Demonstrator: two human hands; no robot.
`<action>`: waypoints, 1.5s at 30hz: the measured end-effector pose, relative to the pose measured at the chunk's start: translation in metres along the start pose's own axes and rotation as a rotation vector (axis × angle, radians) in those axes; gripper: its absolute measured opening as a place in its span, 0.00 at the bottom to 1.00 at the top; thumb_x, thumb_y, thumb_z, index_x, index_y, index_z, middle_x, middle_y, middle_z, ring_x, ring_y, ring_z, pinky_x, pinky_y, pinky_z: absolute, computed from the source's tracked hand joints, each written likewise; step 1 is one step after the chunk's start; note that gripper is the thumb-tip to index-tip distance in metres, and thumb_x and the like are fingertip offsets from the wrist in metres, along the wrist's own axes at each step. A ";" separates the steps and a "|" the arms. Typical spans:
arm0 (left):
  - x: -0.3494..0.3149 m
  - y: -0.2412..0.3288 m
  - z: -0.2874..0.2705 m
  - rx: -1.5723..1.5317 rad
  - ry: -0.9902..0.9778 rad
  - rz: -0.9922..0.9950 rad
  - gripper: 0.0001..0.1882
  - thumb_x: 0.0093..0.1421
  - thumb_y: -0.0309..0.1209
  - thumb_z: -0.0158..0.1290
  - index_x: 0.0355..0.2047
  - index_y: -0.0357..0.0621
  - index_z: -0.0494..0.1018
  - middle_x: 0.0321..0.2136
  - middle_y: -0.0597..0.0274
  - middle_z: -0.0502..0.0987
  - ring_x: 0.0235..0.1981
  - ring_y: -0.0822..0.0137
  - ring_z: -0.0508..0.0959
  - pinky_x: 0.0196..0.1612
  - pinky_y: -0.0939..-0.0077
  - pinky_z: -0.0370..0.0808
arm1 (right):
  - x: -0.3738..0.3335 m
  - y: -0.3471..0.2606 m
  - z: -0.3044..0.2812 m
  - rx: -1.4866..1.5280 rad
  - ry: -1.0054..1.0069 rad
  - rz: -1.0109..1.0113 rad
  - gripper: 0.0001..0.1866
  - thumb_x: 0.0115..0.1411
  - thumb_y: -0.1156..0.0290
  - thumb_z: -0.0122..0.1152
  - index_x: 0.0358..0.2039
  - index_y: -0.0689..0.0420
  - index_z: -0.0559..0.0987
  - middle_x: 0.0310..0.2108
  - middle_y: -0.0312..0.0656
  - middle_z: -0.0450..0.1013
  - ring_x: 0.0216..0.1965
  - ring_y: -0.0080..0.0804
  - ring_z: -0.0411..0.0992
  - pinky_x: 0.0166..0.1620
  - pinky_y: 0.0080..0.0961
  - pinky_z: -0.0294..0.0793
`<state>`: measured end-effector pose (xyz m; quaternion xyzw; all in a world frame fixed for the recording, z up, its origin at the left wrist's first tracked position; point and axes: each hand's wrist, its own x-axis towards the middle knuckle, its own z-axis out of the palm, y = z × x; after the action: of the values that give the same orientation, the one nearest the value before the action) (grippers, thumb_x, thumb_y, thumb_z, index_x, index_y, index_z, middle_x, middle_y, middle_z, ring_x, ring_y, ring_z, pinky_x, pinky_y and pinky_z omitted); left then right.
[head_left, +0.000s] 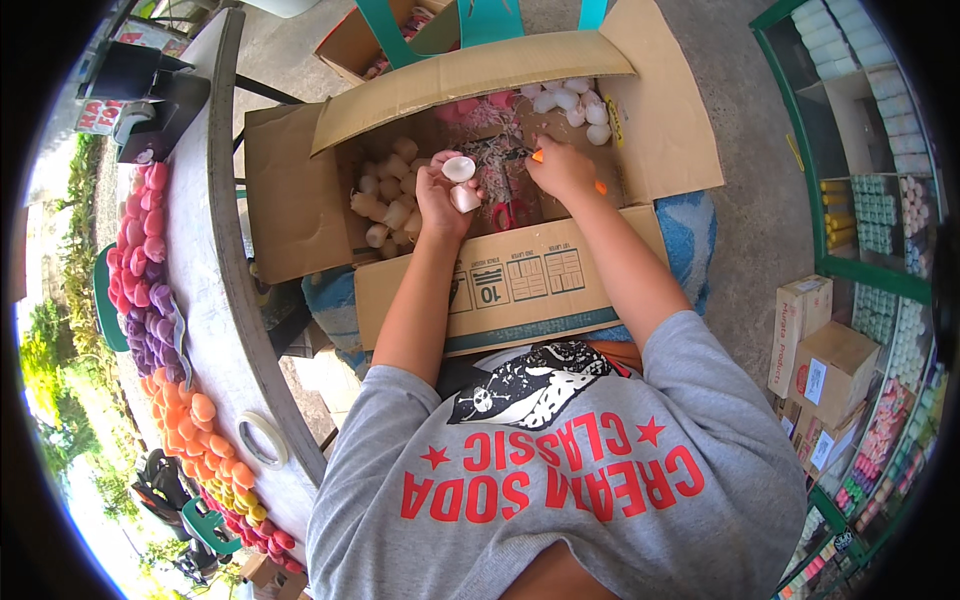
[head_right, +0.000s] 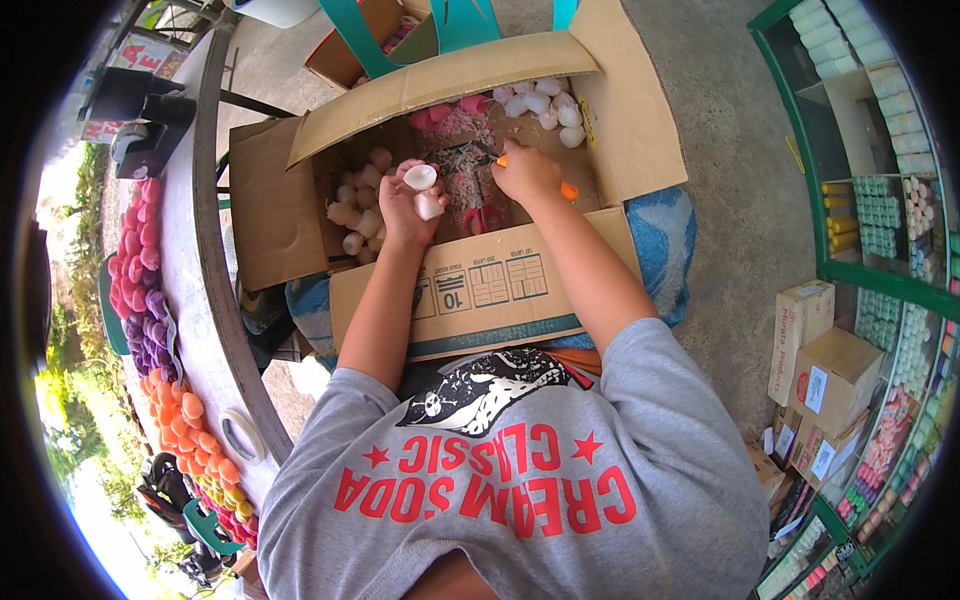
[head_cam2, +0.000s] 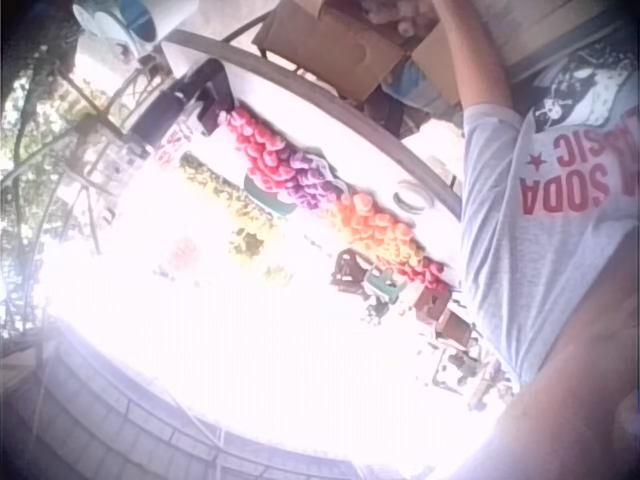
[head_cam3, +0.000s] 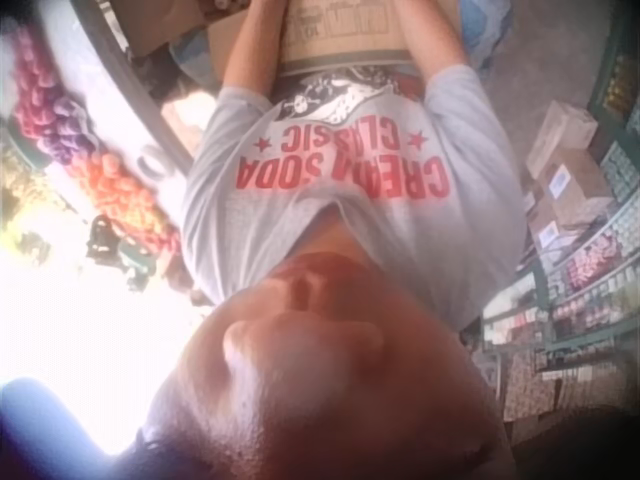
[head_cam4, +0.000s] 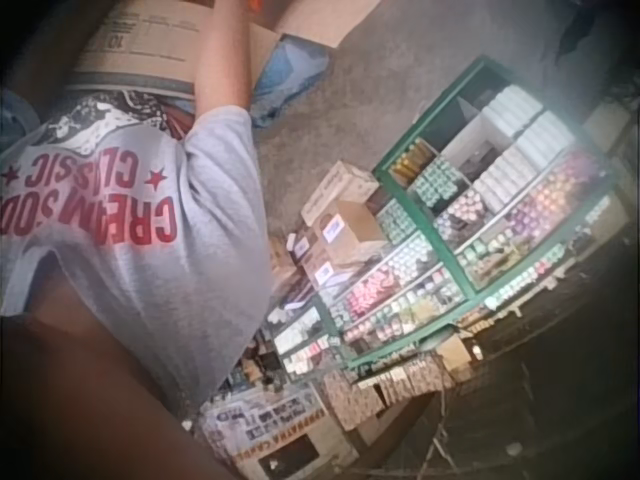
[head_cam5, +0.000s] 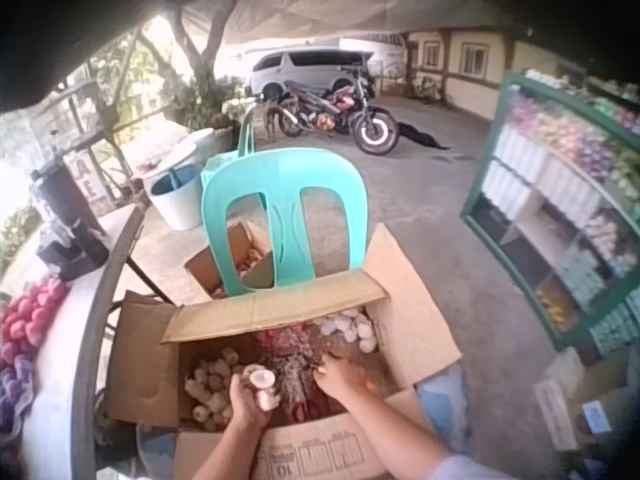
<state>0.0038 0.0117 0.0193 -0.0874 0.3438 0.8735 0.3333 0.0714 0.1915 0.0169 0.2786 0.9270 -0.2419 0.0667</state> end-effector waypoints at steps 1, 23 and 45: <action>0.002 -0.001 -0.002 0.011 -0.006 -0.017 0.14 0.58 0.39 0.36 0.36 0.44 0.64 0.29 0.55 0.71 0.20 0.65 0.68 0.24 0.68 0.67 | -0.001 -0.001 -0.002 -0.016 -0.028 0.011 0.22 0.52 0.54 0.56 0.46 0.50 0.74 0.36 0.45 0.76 0.39 0.45 0.75 0.39 0.41 0.74; 0.023 -0.013 -0.016 0.156 0.255 -0.483 0.17 0.61 0.39 0.39 0.46 0.44 0.63 0.37 0.53 0.74 0.19 0.70 0.70 0.21 0.73 0.72 | 0.033 0.046 -0.005 -0.209 -0.116 0.255 0.26 0.51 0.59 0.62 0.51 0.50 0.69 0.46 0.46 0.70 0.42 0.38 0.74 0.42 0.34 0.74; 0.016 -0.011 -0.012 0.093 0.067 -0.303 0.16 0.62 0.42 0.41 0.40 0.43 0.66 0.23 0.61 0.70 0.19 0.68 0.70 0.19 0.75 0.70 | -0.012 -0.012 -0.005 0.111 -0.052 -0.421 0.14 0.49 0.55 0.59 0.26 0.54 0.76 0.26 0.45 0.76 0.31 0.47 0.75 0.33 0.42 0.73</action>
<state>-0.0025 0.0177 -0.0017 -0.1517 0.3774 0.7931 0.4535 0.0748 0.1792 0.0297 0.0757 0.9480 -0.3083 0.0234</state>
